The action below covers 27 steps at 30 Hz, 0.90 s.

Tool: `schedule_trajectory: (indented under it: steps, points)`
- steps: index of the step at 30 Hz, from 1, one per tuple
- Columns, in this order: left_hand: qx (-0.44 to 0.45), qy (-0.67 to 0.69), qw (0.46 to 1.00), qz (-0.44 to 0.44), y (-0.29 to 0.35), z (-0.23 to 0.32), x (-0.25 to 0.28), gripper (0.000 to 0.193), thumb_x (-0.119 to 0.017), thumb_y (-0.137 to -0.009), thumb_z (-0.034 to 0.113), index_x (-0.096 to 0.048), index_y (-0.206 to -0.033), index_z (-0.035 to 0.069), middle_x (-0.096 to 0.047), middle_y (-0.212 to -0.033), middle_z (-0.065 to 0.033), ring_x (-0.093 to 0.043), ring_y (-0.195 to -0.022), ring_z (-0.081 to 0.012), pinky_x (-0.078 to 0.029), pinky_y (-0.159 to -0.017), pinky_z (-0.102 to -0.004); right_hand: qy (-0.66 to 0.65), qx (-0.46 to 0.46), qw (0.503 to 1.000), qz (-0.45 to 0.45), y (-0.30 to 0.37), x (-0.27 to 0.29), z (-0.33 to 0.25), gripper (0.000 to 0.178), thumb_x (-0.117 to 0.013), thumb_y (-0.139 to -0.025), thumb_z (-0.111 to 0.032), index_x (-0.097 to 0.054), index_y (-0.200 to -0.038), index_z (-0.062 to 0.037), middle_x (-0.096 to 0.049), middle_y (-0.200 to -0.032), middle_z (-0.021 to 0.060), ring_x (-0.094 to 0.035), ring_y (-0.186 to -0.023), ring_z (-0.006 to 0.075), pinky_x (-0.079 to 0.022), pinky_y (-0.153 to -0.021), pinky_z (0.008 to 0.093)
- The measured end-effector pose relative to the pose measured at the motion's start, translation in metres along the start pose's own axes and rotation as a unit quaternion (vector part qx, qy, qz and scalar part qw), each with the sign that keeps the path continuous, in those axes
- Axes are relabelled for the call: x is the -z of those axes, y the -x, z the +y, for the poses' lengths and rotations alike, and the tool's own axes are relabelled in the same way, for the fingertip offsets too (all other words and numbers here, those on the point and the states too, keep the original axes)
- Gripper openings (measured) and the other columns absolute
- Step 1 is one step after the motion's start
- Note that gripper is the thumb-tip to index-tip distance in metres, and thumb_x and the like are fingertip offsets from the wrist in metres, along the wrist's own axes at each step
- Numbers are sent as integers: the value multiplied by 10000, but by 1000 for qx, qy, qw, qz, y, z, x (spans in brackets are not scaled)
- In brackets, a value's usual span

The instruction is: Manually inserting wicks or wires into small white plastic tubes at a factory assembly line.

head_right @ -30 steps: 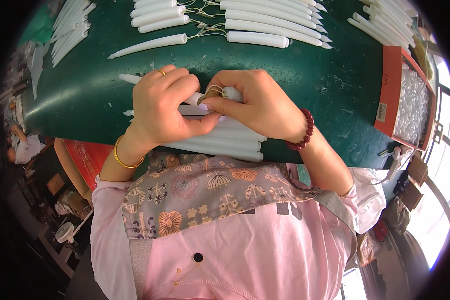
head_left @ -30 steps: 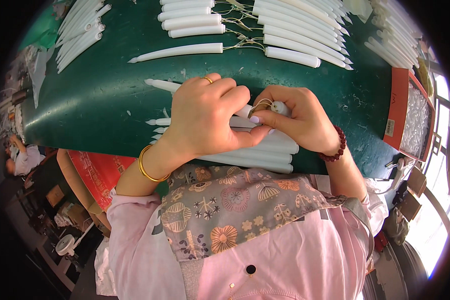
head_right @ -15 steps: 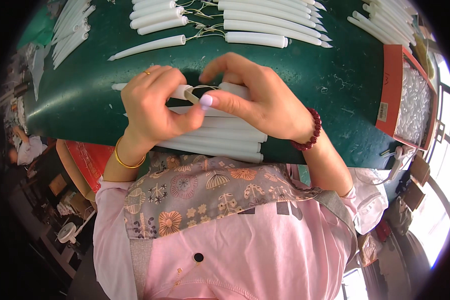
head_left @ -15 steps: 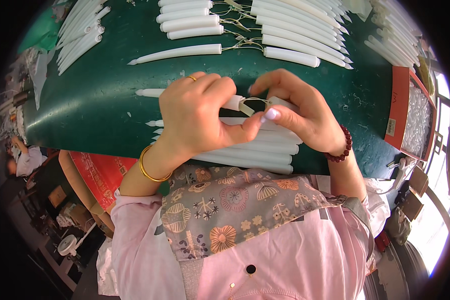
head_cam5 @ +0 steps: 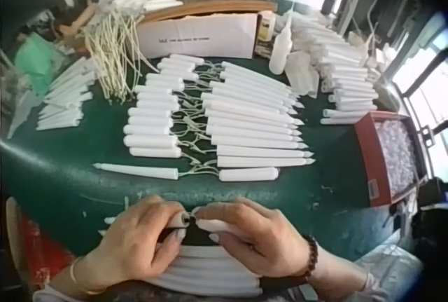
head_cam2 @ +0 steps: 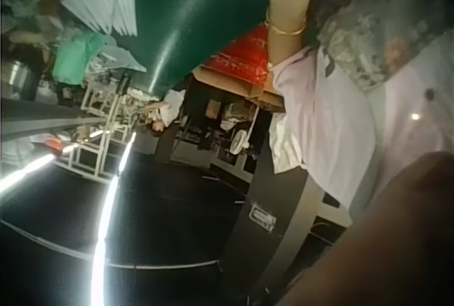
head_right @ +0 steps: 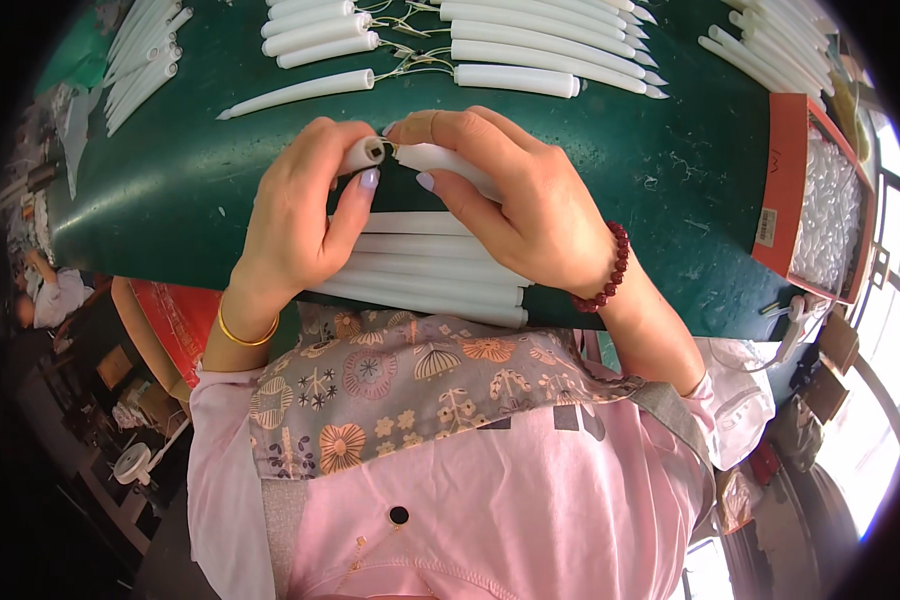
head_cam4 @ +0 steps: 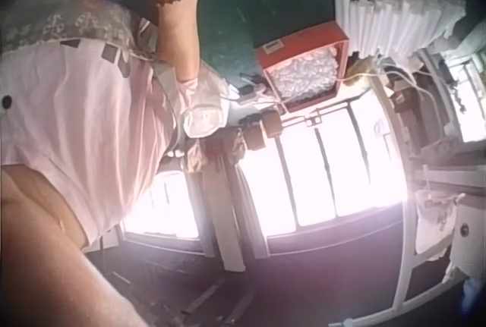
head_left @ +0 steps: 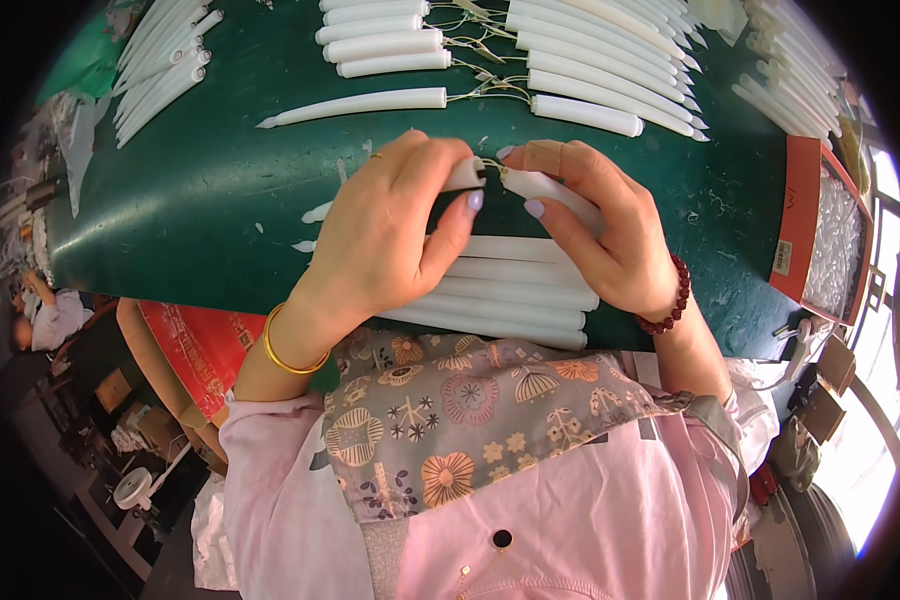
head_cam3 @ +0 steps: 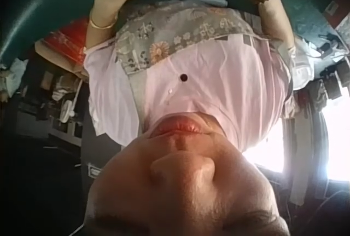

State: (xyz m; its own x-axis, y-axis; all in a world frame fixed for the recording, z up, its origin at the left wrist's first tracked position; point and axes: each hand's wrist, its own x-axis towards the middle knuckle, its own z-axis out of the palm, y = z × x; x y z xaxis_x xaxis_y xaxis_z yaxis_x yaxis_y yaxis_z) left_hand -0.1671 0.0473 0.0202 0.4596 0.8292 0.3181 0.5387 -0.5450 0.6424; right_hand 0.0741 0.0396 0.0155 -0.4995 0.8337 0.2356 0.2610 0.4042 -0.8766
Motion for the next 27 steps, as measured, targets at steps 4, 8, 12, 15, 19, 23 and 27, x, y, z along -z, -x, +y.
schedule_trajectory:
  steps: [4, 8, 12, 15, 19, 23, 27]
  points:
    - [-36, -27, 999, -10, 4, -3, 1, 303, -726, -928, 85, -642, -1218, 54, -592, -875, -102, -613, -758, -289, -492, -645, -396, -50, -51, 997, 0, 1, -1, -8, 404, -602, -931, 105, -584, -1332, 67, -690, -1315, 187, -683, -1197, 253, -521, -1035, 351]
    - [-34, -57, 997, -49, 3, -4, 6, 366, -760, -912, 104, -658, -1261, 74, -587, -842, -76, -597, -681, -280, -496, -620, -405, -75, -76, 994, -34, 1, 0, -5, 407, -576, -932, 113, -587, -1336, 63, -682, -1329, 185, -678, -1211, 256, -505, -1065, 351]
    - [-25, -15, 999, -32, 6, -2, 5, 343, -769, -907, 85, -659, -1230, 52, -597, -836, -76, -587, -637, -275, -486, -584, -398, -54, -45, 997, -25, 2, -2, -4, 416, -568, -932, 118, -585, -1344, 60, -682, -1329, 179, -674, -1218, 255, -501, -1073, 357]
    - [3, 15, 1000, -4, 7, -1, 2, 311, -782, -900, 76, -661, -1184, 35, -604, -840, -88, -593, -638, -278, -481, -568, -391, -38, -40, 998, -24, 1, -3, -4, 421, -567, -934, 113, -584, -1352, 60, -676, -1334, 178, -657, -1252, 259, -486, -1095, 359]
    - [25, 12, 1000, -15, 9, -1, 2, 263, -787, -899, 78, -659, -1123, 23, -604, -841, -98, -606, -653, -281, -485, -575, -393, -127, -97, 986, -43, 0, -1, -2, 446, -568, -928, 115, -576, -1371, 63, -664, -1355, 195, -641, -1290, 283, -469, -1117, 364]
    - [-1, -20, 999, -33, 11, -8, 1, 264, -796, -895, 141, -669, -1109, 55, -608, -838, -74, -620, -667, -279, -494, -575, -391, -64, -46, 992, -101, -1, 6, 2, 468, -594, -896, 126, -607, -1357, 47, -675, -1342, 194, -649, -1278, 313, -484, -1111, 379]
    - [-16, -56, 996, -62, 15, -9, 3, 278, -800, -888, 209, -686, -1118, 103, -612, -820, -41, -632, -675, -266, -503, -570, -383, -33, -90, 983, -159, -2, 19, -5, 443, -636, -867, 116, -645, -1303, 39, -692, -1313, 183, -669, -1243, 324, -509, -1081, 389]
